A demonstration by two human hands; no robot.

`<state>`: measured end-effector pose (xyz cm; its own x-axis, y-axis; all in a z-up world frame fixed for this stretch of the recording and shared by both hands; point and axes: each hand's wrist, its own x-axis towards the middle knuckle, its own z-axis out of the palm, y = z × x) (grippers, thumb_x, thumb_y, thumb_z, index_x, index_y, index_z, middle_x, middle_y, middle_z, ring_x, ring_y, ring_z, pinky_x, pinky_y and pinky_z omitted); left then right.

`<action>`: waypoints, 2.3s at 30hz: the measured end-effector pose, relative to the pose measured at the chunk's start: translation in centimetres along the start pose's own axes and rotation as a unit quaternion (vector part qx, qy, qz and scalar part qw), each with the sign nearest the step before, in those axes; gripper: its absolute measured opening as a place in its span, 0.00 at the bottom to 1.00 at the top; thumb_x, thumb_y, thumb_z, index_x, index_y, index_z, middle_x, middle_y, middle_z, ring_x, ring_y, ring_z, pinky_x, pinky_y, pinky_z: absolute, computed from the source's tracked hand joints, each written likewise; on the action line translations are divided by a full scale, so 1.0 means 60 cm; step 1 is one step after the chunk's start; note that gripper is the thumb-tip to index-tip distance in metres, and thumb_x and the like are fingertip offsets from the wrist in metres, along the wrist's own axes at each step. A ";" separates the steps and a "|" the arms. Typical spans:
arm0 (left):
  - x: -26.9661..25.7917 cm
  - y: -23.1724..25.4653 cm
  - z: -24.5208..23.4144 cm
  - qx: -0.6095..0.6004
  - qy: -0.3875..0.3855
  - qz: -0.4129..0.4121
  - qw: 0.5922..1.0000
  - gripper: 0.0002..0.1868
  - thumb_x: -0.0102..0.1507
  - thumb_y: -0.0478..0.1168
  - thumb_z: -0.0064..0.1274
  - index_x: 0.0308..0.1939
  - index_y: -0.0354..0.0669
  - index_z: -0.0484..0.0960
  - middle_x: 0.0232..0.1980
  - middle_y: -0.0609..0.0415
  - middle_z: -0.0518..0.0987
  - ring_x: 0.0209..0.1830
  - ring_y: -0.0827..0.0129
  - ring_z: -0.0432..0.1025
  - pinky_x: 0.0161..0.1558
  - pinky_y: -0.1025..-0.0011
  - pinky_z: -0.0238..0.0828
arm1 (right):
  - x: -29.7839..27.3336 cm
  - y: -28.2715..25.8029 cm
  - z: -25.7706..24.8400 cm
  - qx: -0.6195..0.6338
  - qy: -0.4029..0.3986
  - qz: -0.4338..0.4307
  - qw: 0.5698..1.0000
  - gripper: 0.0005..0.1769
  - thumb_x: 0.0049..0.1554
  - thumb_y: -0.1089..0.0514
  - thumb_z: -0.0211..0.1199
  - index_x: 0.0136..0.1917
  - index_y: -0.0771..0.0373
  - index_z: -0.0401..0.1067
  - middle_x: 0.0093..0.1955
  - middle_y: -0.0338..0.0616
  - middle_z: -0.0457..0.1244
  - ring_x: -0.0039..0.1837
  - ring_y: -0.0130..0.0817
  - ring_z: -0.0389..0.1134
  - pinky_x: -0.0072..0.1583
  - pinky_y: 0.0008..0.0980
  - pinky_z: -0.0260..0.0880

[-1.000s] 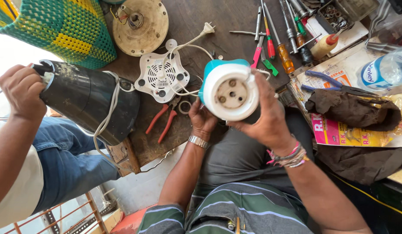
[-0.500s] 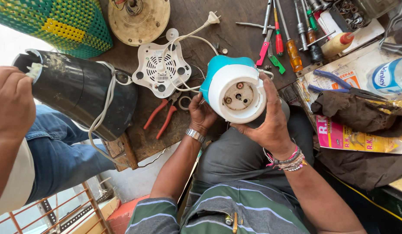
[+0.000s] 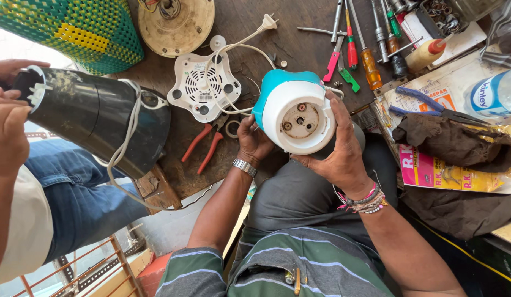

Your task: The person repairs a small blue and white electric appliance, likely a mixer or grinder, by manipulating its internal wiring and components. They use a screwdriver to adjust screws on the base and pliers to handle wires, while the device rests on their lap.

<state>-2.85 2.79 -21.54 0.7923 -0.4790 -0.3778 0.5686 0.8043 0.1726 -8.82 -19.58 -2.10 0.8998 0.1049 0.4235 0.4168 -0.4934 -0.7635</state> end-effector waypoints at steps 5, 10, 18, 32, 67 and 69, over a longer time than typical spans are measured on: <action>0.004 -0.004 -0.009 0.006 -0.007 0.004 1.000 0.32 0.57 0.56 0.62 0.60 0.42 0.80 0.61 0.47 0.80 0.64 0.53 0.72 0.72 0.49 0.61 | -0.005 0.001 0.001 0.020 -0.002 0.006 1.000 0.70 0.45 0.49 0.84 0.84 0.60 0.37 0.86 0.55 0.44 0.86 0.53 0.49 0.83 0.47 0.55; 0.002 -0.007 -0.012 0.000 -0.031 0.015 0.999 0.32 0.61 0.56 0.60 0.62 0.40 0.79 0.63 0.46 0.80 0.65 0.53 0.71 0.73 0.49 0.61 | -0.007 0.007 -0.018 0.033 -0.036 0.019 0.999 0.70 0.43 0.51 0.83 0.84 0.62 0.39 0.86 0.56 0.45 0.86 0.51 0.49 0.83 0.48 0.53; -0.002 -0.009 0.000 -0.003 -0.034 0.020 0.999 0.34 0.61 0.56 0.58 0.65 0.40 0.76 0.64 0.46 0.79 0.66 0.52 0.71 0.73 0.50 0.60 | -0.003 0.159 -0.131 -0.092 0.112 0.189 0.971 0.19 0.60 0.62 0.71 0.64 0.66 0.74 0.59 0.52 0.67 0.57 0.40 0.73 0.57 0.40 0.78; 0.007 -0.011 -0.022 -0.002 -0.014 0.027 1.000 0.30 0.59 0.56 0.58 0.59 0.42 0.81 0.63 0.44 0.79 0.66 0.49 0.69 0.71 0.45 0.58 | 0.057 0.271 -0.035 -0.238 -0.119 -0.053 0.962 0.17 0.55 0.67 0.62 0.58 0.60 0.79 0.57 0.52 0.66 0.59 0.52 0.69 0.60 0.46 0.71; 0.022 -0.017 -0.034 -0.030 -0.072 -0.001 0.997 0.28 0.68 0.54 0.52 0.63 0.37 0.75 0.59 0.43 0.81 0.60 0.54 0.75 0.68 0.48 0.65 | 0.056 0.051 -0.167 -0.026 -0.232 0.175 0.957 0.11 0.69 0.63 0.60 0.61 0.72 0.72 0.50 0.50 0.67 0.51 0.30 0.71 0.56 0.29 0.72; 0.023 -0.016 -0.034 -0.030 -0.074 0.000 0.997 0.28 0.69 0.54 0.52 0.63 0.36 0.75 0.59 0.42 0.81 0.60 0.55 0.75 0.69 0.48 0.65 | 0.043 0.077 -0.173 -0.016 -0.235 0.227 0.945 0.10 0.67 0.64 0.63 0.60 0.71 0.73 0.46 0.49 0.68 0.47 0.30 0.71 0.53 0.29 0.73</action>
<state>-2.76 2.07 -24.11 0.8190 -0.5217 -0.2388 0.5574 0.8221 0.1158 -5.93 -30.57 0.52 0.9459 0.2440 -0.2139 -0.0240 -0.6049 -0.7959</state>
